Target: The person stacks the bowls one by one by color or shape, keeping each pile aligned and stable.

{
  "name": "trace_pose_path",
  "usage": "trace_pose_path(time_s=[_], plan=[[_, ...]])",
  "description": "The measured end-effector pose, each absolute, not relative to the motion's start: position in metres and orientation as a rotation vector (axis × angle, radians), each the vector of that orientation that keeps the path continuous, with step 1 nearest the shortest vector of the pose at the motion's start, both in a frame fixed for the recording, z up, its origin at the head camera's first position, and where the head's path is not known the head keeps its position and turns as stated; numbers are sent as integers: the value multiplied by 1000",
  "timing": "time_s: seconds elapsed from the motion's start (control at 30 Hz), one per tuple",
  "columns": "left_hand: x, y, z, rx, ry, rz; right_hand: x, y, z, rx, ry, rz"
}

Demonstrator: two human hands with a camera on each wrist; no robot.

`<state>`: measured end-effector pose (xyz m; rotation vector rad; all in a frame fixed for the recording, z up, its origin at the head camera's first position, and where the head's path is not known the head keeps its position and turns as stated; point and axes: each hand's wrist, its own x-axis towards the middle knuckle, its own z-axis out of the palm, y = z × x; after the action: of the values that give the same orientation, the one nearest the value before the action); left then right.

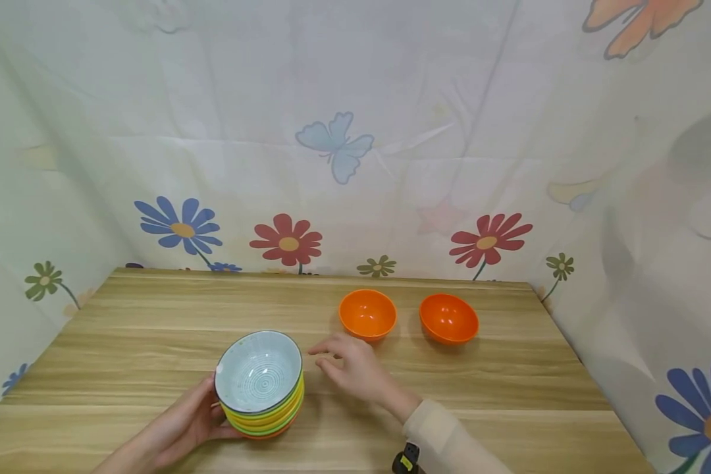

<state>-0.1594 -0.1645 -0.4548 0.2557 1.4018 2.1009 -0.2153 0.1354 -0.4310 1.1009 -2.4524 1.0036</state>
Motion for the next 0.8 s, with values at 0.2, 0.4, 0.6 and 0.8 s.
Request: trace_pose_path(time_s=[0.2, 0.4, 0.6, 0.8], plan=[[-159, -165, -454, 254, 1412, 2095, -222, 143, -418, 1112, -2420, 788], [-158, -165, -452, 228, 1436, 2085, -235, 152, -410, 1095, -2404, 592], [-158, -164, -452, 212, 1434, 2093, -250, 163, -404, 966, -2492, 494], [-158, -165, -453, 221, 1420, 2098, -260, 170, -401, 845, -2580, 491]])
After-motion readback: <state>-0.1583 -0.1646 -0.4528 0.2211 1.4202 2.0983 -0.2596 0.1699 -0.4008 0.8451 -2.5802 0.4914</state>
